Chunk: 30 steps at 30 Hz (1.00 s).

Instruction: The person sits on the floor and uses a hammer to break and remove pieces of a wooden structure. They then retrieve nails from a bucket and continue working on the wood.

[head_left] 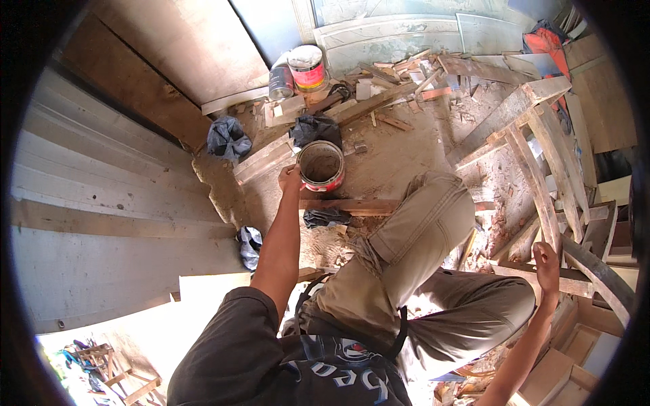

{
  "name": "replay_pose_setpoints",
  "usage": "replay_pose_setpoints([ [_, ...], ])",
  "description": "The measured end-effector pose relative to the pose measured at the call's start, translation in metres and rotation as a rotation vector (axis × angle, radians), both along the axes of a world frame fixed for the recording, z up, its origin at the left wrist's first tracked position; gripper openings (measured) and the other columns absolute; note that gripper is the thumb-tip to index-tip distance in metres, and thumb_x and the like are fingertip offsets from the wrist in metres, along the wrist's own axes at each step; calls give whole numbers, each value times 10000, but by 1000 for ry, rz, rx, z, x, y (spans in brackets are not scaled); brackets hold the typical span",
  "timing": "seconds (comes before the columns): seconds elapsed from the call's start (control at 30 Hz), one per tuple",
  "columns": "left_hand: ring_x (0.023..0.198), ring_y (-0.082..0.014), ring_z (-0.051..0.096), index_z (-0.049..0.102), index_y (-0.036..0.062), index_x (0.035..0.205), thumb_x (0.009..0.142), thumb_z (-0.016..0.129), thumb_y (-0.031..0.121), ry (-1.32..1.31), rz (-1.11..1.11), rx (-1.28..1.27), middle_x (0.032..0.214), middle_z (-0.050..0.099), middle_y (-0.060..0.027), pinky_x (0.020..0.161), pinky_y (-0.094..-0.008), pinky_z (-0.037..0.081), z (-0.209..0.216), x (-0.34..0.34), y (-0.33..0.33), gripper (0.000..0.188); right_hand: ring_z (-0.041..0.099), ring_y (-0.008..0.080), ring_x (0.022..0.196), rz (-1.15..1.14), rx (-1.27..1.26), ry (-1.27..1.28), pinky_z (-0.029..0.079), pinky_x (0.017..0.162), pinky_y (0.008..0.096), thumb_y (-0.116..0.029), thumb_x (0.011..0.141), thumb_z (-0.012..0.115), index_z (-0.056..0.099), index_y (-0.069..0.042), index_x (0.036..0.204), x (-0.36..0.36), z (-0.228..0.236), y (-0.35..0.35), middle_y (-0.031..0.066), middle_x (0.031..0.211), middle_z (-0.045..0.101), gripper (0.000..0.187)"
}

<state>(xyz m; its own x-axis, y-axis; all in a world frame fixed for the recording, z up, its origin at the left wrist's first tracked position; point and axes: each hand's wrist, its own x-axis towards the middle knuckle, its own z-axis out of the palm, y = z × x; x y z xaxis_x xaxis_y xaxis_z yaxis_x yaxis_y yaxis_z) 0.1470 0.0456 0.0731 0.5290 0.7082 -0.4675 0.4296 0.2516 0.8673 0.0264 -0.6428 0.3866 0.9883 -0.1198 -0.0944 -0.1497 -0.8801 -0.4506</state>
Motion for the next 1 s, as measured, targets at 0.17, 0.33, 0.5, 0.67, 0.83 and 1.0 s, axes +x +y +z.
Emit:
replay_pose_setpoints([
  [0.17,783,-184,649,688,102,1024,854,732,217,51,-47,-15,881,685,-64,561,-334,545,-31,-9,64,210,623,162,849,9,154,69,485,771,300,-336,1003,590,640,24,1117,22,13,44,87,949,660,381],
  [0.33,810,-242,679,619,38,1148,843,722,134,135,-148,33,1018,666,-129,604,-414,612,14,-3,-29,336,565,117,767,69,142,-93,463,721,282,-362,992,615,639,39,1096,18,32,58,69,888,646,415],
  [0.5,819,-363,684,576,-22,1174,817,664,42,-6,-311,-62,1068,641,-202,676,-541,646,-89,14,39,374,596,143,797,137,197,42,484,757,318,-336,985,626,639,39,1105,24,6,69,100,908,665,394],
  [0.67,840,-368,699,541,-40,1254,796,605,-16,101,-245,147,1070,650,-224,648,-498,654,-63,4,60,463,614,176,841,234,186,41,483,779,326,-290,985,614,633,26,1104,35,-6,84,137,912,666,338],
  [0.83,830,-325,713,521,-34,1310,787,608,-19,26,-250,30,1028,666,-218,614,-432,654,47,-11,-41,530,576,143,794,259,223,12,474,735,306,-258,989,617,624,14,1085,35,5,75,59,897,644,288],
  [1.0,868,-327,708,505,2,1323,815,608,-38,-215,-316,-103,1091,657,-187,657,-418,655,112,25,-56,520,562,77,774,196,503,67,466,678,258,-292,988,638,628,-21,1101,31,11,89,4,889,624,293],
])
